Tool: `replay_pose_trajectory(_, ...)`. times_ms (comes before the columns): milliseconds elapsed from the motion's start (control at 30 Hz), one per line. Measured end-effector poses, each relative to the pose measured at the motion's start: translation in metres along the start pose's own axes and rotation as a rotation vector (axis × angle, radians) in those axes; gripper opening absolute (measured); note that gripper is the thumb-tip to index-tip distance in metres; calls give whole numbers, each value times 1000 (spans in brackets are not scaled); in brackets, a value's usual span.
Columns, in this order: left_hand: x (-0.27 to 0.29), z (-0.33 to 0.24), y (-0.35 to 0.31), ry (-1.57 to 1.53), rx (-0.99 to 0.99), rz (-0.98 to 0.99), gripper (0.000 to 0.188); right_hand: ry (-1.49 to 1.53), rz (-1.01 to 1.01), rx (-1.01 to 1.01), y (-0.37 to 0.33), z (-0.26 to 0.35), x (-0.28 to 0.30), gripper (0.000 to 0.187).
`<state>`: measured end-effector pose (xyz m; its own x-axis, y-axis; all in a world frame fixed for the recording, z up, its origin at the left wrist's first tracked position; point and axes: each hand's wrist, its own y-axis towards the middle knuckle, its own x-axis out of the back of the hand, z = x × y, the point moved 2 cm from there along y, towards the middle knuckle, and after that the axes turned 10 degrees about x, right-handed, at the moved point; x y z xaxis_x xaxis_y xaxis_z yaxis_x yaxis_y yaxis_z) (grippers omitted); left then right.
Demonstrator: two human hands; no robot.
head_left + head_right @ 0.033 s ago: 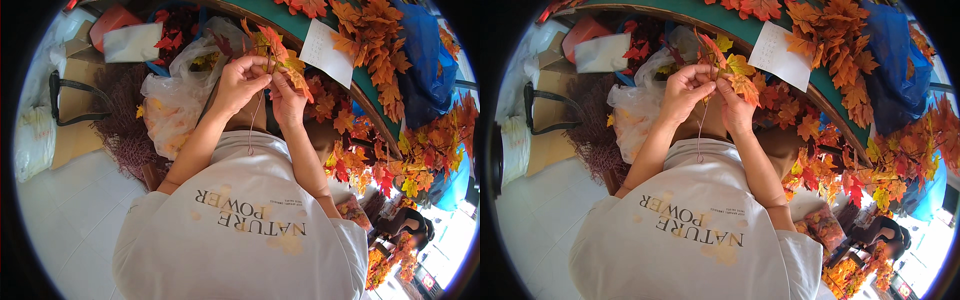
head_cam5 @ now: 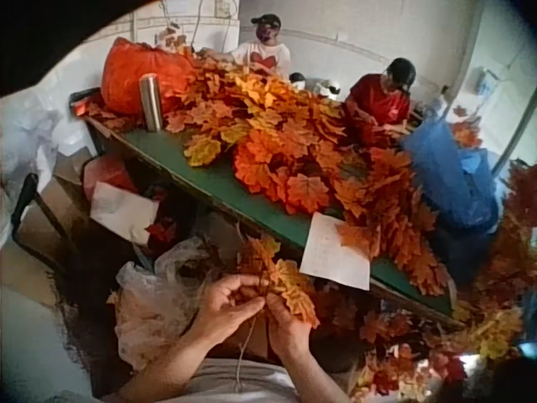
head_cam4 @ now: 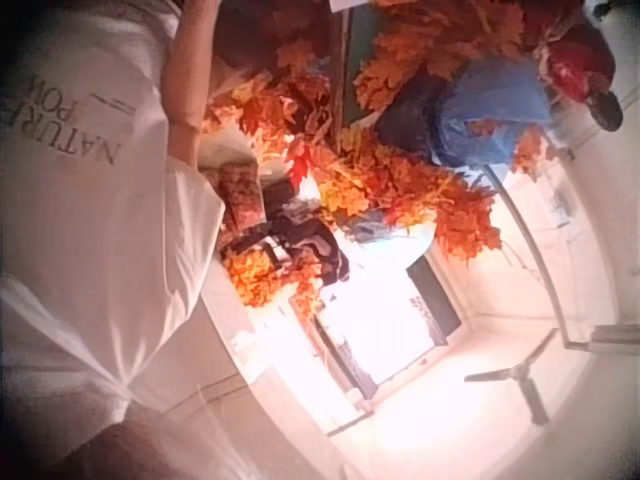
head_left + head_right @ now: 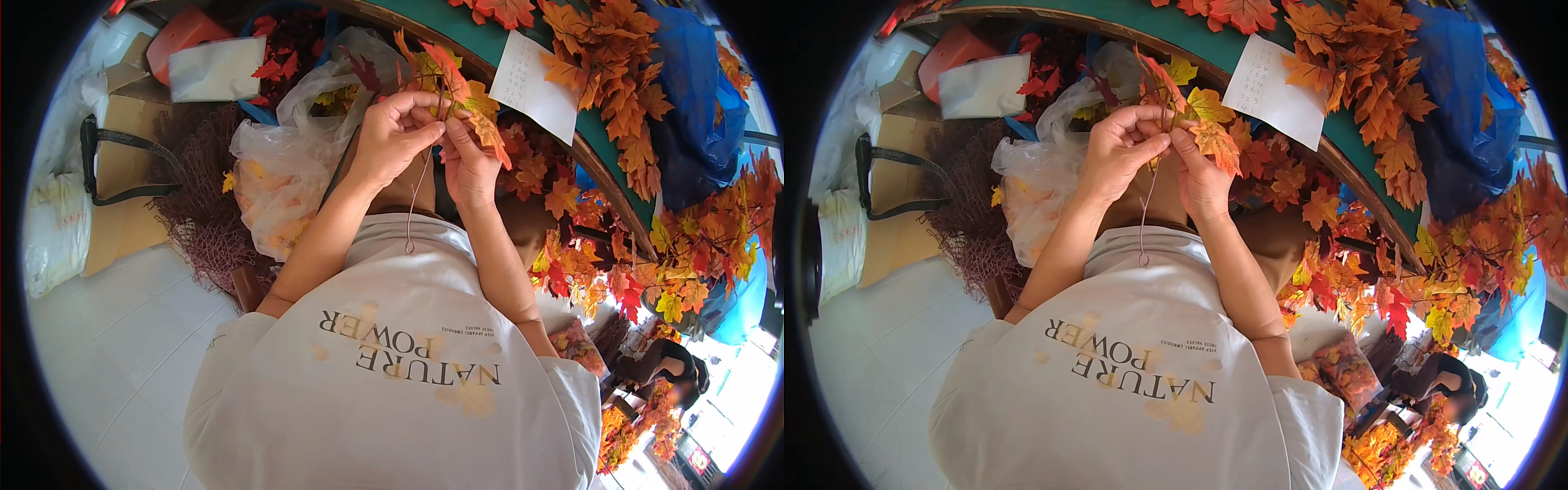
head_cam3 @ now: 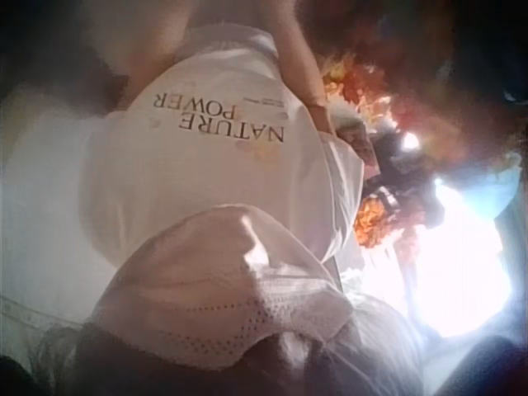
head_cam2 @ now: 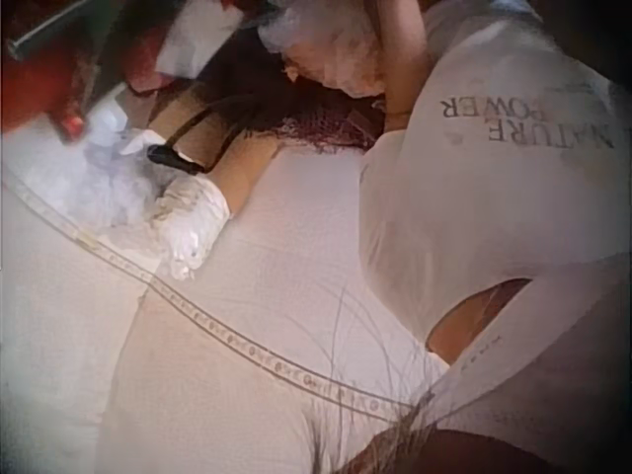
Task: The person attaches artificial maple leaves onto stems by hand and places the assembled foliage on the table.
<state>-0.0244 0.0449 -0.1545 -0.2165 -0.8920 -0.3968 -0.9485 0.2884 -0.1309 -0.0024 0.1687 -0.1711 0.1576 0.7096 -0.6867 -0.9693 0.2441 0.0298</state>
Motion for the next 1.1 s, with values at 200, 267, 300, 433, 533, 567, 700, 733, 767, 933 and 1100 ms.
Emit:
replay_pose_trajectory(200, 2, 7, 3, -101, 21, -8, 22, -330, 122, 47, 2, -9, 26, 19)
replay_pose_trajectory(267, 7, 16, 4, -150, 65, -16, 20, -611, 197, 120, 3, -5, 28, 21)
replay_pose_trajectory(300, 9, 20, 5, -199, 107, -24, 17, -676, 254, 154, 5, -2, 28, 24)
replay_pose_trajectory(433, 6, 20, 9, -310, 87, -145, 14, -460, 194, 190, 0, -2, -3, 29)
replay_pose_trajectory(533, 13, 12, 16, -348, 10, -270, 17, -645, 223, -1, -16, 1, -7, 22)
replay_pose_trajectory(567, 15, 13, 17, -355, 1, -253, 17, -681, 299, -160, -19, 3, -6, 19)
replay_pose_trajectory(700, 14, 13, 12, -476, -22, -344, 23, -796, 235, -13, -19, 10, -21, 13)
replay_pose_trajectory(733, 11, 16, 10, -477, -2, -322, 22, -1068, 367, 339, -14, 7, -16, 11)
replay_pose_trajectory(767, 11, 21, 9, -476, 22, -304, 21, -1328, 493, 698, -12, 8, -18, 12)
replay_pose_trajectory(933, 19, 52, 8, -594, 209, -289, 15, -1958, 669, 968, -17, 10, -17, 31)
replay_pose_trajectory(1100, 27, 63, 14, -582, 288, -187, 6, -1959, 831, 824, -8, 16, -13, 31)
